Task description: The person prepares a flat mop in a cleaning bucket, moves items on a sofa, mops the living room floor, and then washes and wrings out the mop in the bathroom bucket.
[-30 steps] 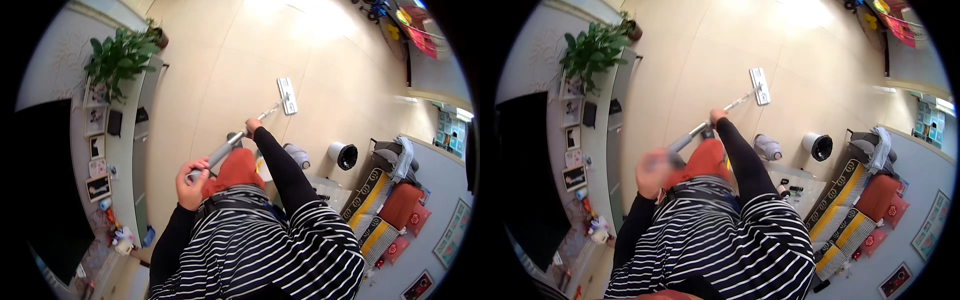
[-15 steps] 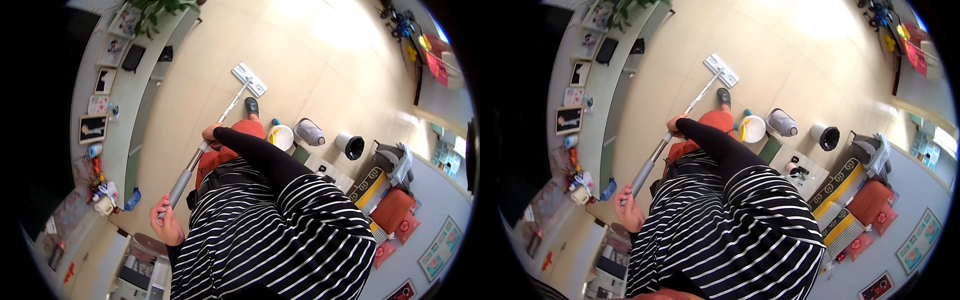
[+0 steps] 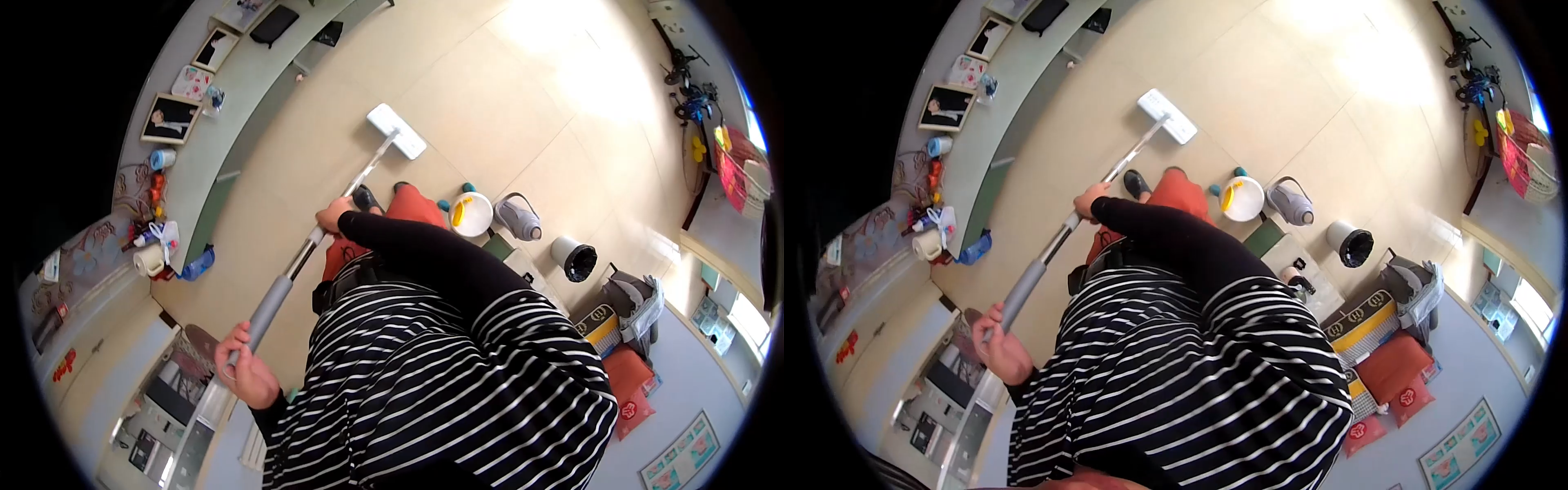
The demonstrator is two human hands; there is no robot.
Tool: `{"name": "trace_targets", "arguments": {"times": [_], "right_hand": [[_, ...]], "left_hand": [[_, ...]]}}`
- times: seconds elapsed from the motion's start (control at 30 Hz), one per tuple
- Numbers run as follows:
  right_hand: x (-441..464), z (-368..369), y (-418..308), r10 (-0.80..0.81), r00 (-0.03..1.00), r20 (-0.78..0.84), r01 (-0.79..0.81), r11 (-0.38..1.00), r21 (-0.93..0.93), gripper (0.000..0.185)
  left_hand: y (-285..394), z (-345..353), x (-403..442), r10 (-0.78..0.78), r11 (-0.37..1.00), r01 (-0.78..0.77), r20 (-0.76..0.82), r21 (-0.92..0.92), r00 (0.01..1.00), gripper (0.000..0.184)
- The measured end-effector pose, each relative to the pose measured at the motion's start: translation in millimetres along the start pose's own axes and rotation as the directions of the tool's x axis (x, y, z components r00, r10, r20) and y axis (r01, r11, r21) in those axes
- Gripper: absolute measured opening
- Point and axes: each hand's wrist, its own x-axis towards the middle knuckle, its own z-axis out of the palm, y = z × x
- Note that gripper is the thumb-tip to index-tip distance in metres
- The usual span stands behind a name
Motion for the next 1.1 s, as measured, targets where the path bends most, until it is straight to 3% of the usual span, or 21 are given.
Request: {"name": "trace_targets", "arguments": {"times": [0.07, 0.1, 0.23, 0.33, 0.4, 0.57, 0.67, 0.73, 0.8, 0.9, 0.97, 1.0, 1.03, 1.1], "right_hand": [[-17, -27, 28, -0.042, 0.965, -0.257, 0.05, 0.998, 0.026, 0.043], [-3, -49, 54, -0.188, 0.936, -0.298, 0.141, 0.975, -0.173, 0.049], [-74, -150, 100, 0.0, 0.88, -0.475, 0.112, 0.972, 0.207, 0.028], [-96, -208, 144, 0.223, 0.85, -0.477, 0.096, 0.825, 0.557, 0.026], [-84, -237, 179, 0.304, 0.859, -0.411, 0.079, 0.715, 0.695, 0.027], [-71, -222, 177, 0.27, 0.865, -0.423, 0.076, 0.763, 0.642, 0.024], [-58, -188, 174, 0.317, 0.864, -0.391, -0.05, 0.827, 0.56, 0.023], [-35, -167, 187, 0.199, 0.924, -0.325, -0.061, 0.919, 0.391, 0.02], [-39, -126, 166, 0.305, 0.883, -0.356, -0.094, 0.859, 0.503, 0.019], [-15, -78, 159, 0.236, 0.903, -0.358, -0.105, 0.931, 0.35, 0.018], [31, -55, 170, 0.067, 0.939, -0.336, -0.059, 0.998, 0.032, 0.018], [45, -41, 172, -0.191, 0.964, -0.185, 0.089, 0.887, -0.452, 0.014], [59, -27, 173, -0.431, 0.902, -0.018, 0.242, 0.541, -0.806, 0.01], [105, 15, 169, -0.267, 0.952, -0.151, 0.139, 0.814, -0.564, 0.003]], "left_hand": [[-3, 19, 2, 0.006, 1.0, -0.006, 0.077, 0.001, 0.997, 0.016], [-7, 32, 5, 0.001, 1.0, -0.003, 0.139, 0.017, 0.99, 0.016], [-36, 109, 10, -0.117, 0.991, 0.083, 0.376, 0.106, 0.919, 0.017], [-54, 174, 2, -0.249, 0.968, 0.214, 0.533, 0.128, 0.809, 0.014], [-78, 195, 1, -0.092, 0.99, -0.004, 0.667, 0.141, 0.739, 0.01], [-78, 176, -6, -0.097, 0.995, 0.057, 0.606, 0.086, 0.79, 0.009], [-86, 137, -19, -0.106, 0.993, 0.063, 0.565, 0.095, 0.818, 0.01], [-88, 105, -25, -0.117, 0.992, 0.072, 0.538, 0.105, 0.835, 0.01], [-88, 73, -27, -0.114, 0.992, 0.078, 0.487, 0.095, 0.866, 0.01], [-95, 12, -30, -0.092, 0.995, 0.064, 0.422, 0.081, 0.902, 0.01], [-102, -31, -34, -0.076, 0.996, 0.057, 0.373, 0.062, 0.925, 0.01], [-106, -56, -39, -0.078, 0.996, 0.063, 0.335, 0.057, 0.939, 0.01], [-106, -78, -40, -0.063, 0.998, 0.05, 0.326, 0.05, 0.943, 0.009], [-108, -122, -47, -0.077, 0.997, 0.068, 0.259, 0.046, 0.963, 0.008]]}}
